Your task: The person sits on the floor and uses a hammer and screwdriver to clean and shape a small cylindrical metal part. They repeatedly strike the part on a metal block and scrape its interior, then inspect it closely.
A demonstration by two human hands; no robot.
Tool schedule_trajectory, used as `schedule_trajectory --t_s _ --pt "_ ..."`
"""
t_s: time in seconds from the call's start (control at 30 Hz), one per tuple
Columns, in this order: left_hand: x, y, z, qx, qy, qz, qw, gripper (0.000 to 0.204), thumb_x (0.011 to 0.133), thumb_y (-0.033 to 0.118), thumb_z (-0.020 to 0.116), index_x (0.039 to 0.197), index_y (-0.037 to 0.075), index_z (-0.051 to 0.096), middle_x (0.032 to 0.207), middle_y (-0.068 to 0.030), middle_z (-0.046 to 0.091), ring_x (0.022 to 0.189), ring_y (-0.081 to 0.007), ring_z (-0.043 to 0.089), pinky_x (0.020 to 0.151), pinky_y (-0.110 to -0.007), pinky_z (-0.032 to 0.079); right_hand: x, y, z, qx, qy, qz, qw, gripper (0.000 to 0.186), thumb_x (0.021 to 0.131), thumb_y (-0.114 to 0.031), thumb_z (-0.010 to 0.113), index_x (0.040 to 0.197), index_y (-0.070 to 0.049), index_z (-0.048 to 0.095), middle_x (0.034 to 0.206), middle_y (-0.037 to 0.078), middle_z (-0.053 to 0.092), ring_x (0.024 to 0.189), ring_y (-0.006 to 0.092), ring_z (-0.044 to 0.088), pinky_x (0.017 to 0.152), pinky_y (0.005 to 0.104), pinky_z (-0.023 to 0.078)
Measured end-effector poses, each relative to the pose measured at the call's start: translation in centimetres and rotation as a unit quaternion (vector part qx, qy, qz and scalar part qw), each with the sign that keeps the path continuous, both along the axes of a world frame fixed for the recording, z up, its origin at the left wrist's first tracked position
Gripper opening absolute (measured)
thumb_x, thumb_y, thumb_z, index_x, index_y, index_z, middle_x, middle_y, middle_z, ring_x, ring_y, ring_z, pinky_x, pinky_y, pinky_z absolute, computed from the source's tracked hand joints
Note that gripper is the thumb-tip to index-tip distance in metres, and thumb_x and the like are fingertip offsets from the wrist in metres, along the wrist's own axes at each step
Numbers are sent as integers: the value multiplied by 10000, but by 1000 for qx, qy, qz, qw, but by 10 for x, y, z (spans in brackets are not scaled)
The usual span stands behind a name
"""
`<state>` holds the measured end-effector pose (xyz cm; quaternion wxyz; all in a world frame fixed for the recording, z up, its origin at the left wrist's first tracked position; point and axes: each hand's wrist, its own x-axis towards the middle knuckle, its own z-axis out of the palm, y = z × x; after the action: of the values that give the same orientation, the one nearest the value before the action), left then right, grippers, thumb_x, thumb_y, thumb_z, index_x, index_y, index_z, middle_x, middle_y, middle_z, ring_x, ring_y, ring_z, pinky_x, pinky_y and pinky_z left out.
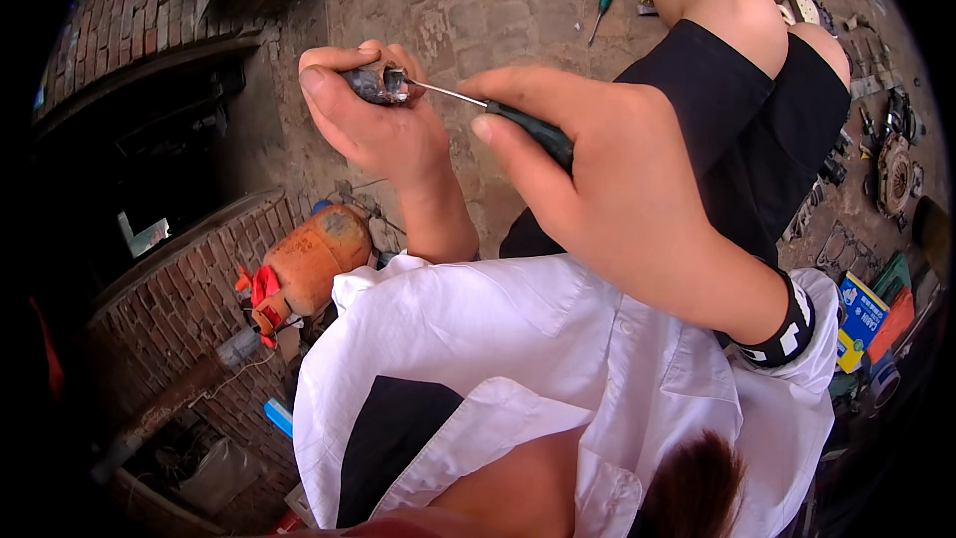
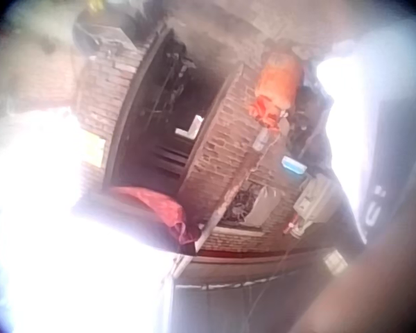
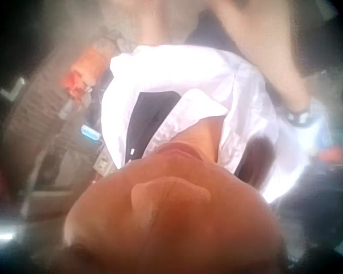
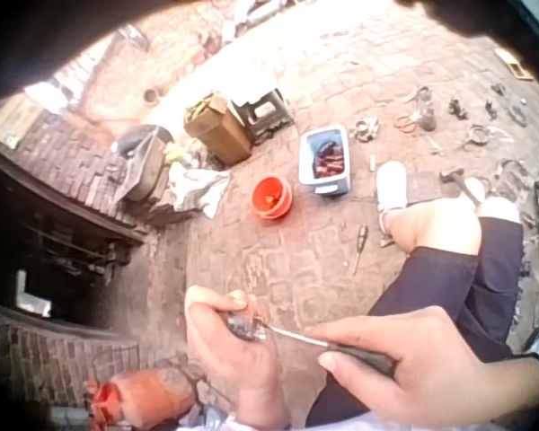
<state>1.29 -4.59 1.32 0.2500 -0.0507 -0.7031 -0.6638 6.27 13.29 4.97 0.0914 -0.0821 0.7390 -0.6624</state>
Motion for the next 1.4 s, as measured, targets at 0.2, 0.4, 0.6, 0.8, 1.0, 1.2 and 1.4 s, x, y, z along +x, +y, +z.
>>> schedule_trajectory --t_s 0.2,0.4,0.6,0.8,1.0,1.2,1.4 --pt "-6 8 -3 104 -22 76 991 392 1053 382 314 875 55 435 694 -58 455 524 -118 431 448 -232 340 6 -34 -23 -23 76 -83 993 271 881 -8 621 1147 -3 671 940 114 716 750 124 652 683 237 498" --pt "-8 14 5 221 -69 11 973 407 1052 413 324 851 75 427 586 -23 371 459 -84 297 406 -241 224 2 -42 -32 36 147 -100 983 304 833 21 662 1134 -14 684 1003 138 715 829 197 703 717 264 532" --pt "-12 7 9 437 -145 -196 866 393 1053 414 322 845 109 456 543 32 276 457 -71 185 410 -251 175 5 -36 -26 -8 153 -118 981 291 819 28 667 1109 7 666 946 136 684 761 204 657 677 263 503" --pt "-13 1 8 421 -106 -284 855 374 1053 392 334 854 110 479 547 37 280 462 -74 188 420 -244 213 6 -30 -23 15 147 -126 981 304 757 37 681 1053 -29 658 818 95 584 653 213 587 554 285 460" --pt "-14 1 9 440 -111 -306 837 368 1055 388 331 866 105 470 546 41 283 460 -74 190 423 -242 215 7 -29 -20 22 129 -112 985 317 773 42 673 1081 -31 657 827 86 568 653 191 562 558 272 443" --pt "-16 -3 9 564 -162 -349 731 395 1055 424 324 879 99 464 553 37 267 464 -79 180 419 -251 185 6 -31 -22 29 136 -98 985 337 809 59 647 1138 -17 649 862 93 570 739 184 570 622 255 449" --pt "-19 -4 7 583 -191 -331 717 410 1053 434 333 887 93 488 568 36 270 476 -77 199 416 -246 194 5 -29 -11 30 142 -105 984 318 818 24 655 1131 -13 616 830 114 608 731 215 620 626 278 471"
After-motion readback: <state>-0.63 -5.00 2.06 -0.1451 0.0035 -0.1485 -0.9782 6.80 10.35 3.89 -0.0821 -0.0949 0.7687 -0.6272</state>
